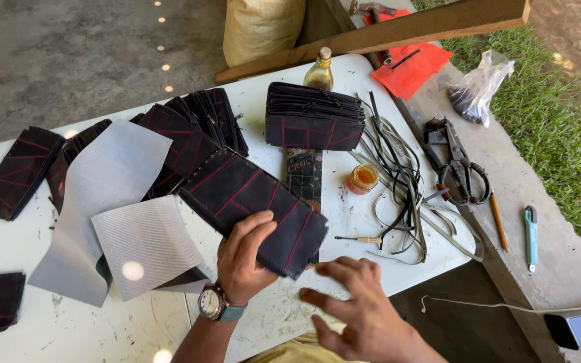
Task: The person applies a substance to the edges of black leather wallets using a small brush. They handle the wallets one at a time, turning them to coat different sides, and place finished units into a stack on the table.
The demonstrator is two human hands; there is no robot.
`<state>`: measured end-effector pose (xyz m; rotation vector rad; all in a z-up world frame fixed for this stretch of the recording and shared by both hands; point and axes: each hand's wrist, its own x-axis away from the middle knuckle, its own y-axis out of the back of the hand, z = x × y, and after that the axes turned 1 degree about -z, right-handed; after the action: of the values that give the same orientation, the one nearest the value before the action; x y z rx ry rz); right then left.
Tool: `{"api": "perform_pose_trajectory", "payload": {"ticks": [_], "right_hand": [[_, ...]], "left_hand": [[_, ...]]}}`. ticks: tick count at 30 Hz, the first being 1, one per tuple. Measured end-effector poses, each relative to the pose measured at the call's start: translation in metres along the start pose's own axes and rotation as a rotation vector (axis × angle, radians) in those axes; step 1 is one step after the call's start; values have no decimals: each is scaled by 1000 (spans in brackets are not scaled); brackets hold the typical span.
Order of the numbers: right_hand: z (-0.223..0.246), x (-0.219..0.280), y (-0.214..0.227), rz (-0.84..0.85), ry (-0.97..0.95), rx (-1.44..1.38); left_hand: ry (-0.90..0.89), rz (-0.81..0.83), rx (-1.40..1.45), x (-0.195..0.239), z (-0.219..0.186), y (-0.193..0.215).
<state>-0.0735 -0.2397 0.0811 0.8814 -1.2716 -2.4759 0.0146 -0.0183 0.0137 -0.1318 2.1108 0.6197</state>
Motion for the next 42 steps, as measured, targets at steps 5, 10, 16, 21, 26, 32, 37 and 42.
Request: {"api": "perform_pose_trajectory", "payload": {"ticks": [5,10,16,21,26,32,37,42], "right_hand": [[-34,-11,31,-177,-224,-138],[-43,-18,26,-96,-65,11],[-38,-2,29,-139,-49,132],[-125,-32,31,-95,-411,409],[-187,-58,5,92,-488,474],[-190,-64,4,255,-536,435],[-184,-44,22,56,-488,379],[-153,-23,44,20,-449,129]], "left_hand": [[-119,18,94,12,0,11],[-106,46,89,15,-4,11],[-29,59,121,1,-9,18],[60,343,90,-6,-11,53],[318,482,-111,4,7,114],[1003,476,14,24,24,107],[983,364,572,19,28,64],[1117,612,938,-4,19,36]]}}
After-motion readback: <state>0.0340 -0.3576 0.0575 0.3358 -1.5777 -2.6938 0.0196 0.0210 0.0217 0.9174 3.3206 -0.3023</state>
